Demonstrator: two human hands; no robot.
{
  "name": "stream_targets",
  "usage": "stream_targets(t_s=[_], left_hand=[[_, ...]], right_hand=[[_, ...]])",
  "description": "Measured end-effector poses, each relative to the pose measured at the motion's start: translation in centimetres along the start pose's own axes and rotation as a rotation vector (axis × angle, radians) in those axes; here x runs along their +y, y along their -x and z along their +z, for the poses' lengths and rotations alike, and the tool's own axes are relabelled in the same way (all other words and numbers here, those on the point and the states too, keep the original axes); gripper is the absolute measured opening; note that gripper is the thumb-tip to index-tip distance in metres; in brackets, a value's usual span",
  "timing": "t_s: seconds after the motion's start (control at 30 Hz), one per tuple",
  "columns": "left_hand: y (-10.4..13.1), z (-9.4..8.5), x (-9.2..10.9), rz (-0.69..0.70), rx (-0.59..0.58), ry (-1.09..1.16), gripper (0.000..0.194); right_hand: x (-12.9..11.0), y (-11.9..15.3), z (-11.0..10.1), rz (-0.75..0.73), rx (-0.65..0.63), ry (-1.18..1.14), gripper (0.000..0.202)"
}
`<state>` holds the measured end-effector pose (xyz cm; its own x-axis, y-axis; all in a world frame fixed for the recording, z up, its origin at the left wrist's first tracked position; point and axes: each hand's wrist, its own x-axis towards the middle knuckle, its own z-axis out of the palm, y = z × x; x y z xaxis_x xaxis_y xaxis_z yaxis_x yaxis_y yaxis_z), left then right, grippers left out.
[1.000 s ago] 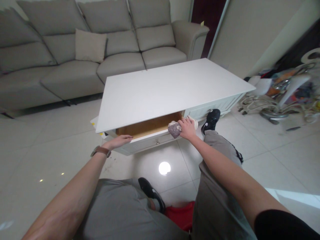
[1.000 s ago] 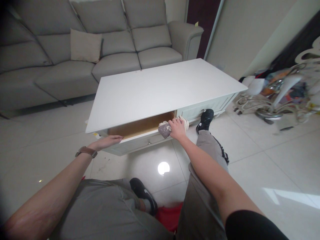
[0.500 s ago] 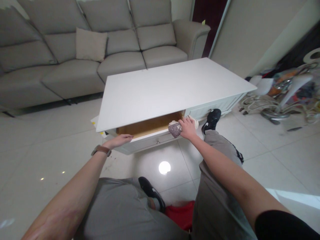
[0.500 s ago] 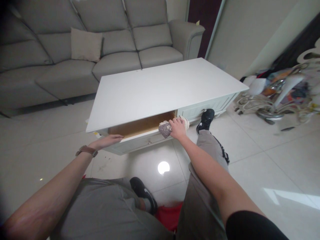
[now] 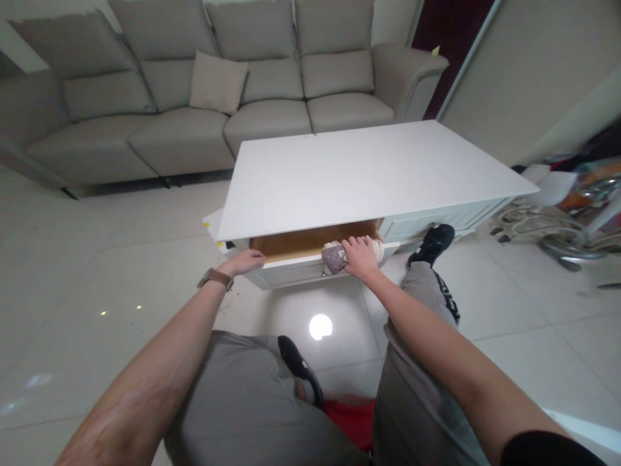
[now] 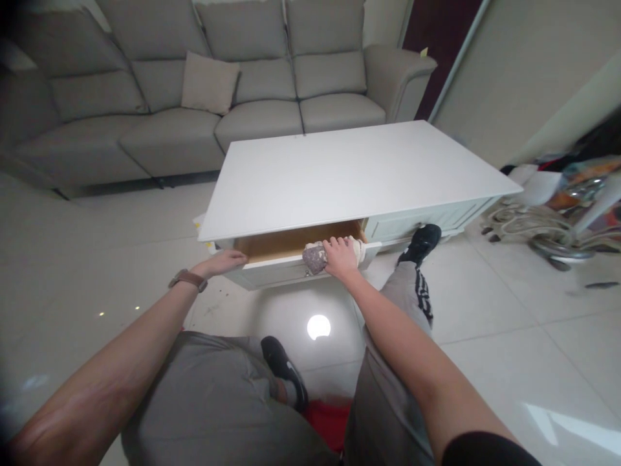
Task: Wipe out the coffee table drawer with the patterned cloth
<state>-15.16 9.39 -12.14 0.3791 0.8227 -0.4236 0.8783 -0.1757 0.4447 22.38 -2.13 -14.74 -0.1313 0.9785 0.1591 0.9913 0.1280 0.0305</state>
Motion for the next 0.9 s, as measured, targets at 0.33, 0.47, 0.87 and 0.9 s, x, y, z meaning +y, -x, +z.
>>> stream_targets(t_s=[0.33, 0.47, 0.87, 0.9], left_hand=[[1.8, 0.8, -2.4, -0.335, 0.233, 0.606, 0.042], [2.3, 0.5, -2.2, -0.373, 0.247, 0.513, 0.051], [1.6, 0.1, -2.4, -0.312, 0.17, 0.262, 0.063], [1.5, 0.2, -2.3, -0.293, 0.159, 0.253, 0.064]], right_hand=[[-14.4, -3.7, 0.4, -0.212, 0.024, -0.036, 0.061], [-21.0, -6.4, 0.5, -0.283, -0.011, -0.116, 0.038], [-16.7, -5.7, 0.9, -0.415, -0.009, -0.115, 0.058], [-14.9, -5.2, 0.8, -0.41, -0.02, -0.104, 0.062]])
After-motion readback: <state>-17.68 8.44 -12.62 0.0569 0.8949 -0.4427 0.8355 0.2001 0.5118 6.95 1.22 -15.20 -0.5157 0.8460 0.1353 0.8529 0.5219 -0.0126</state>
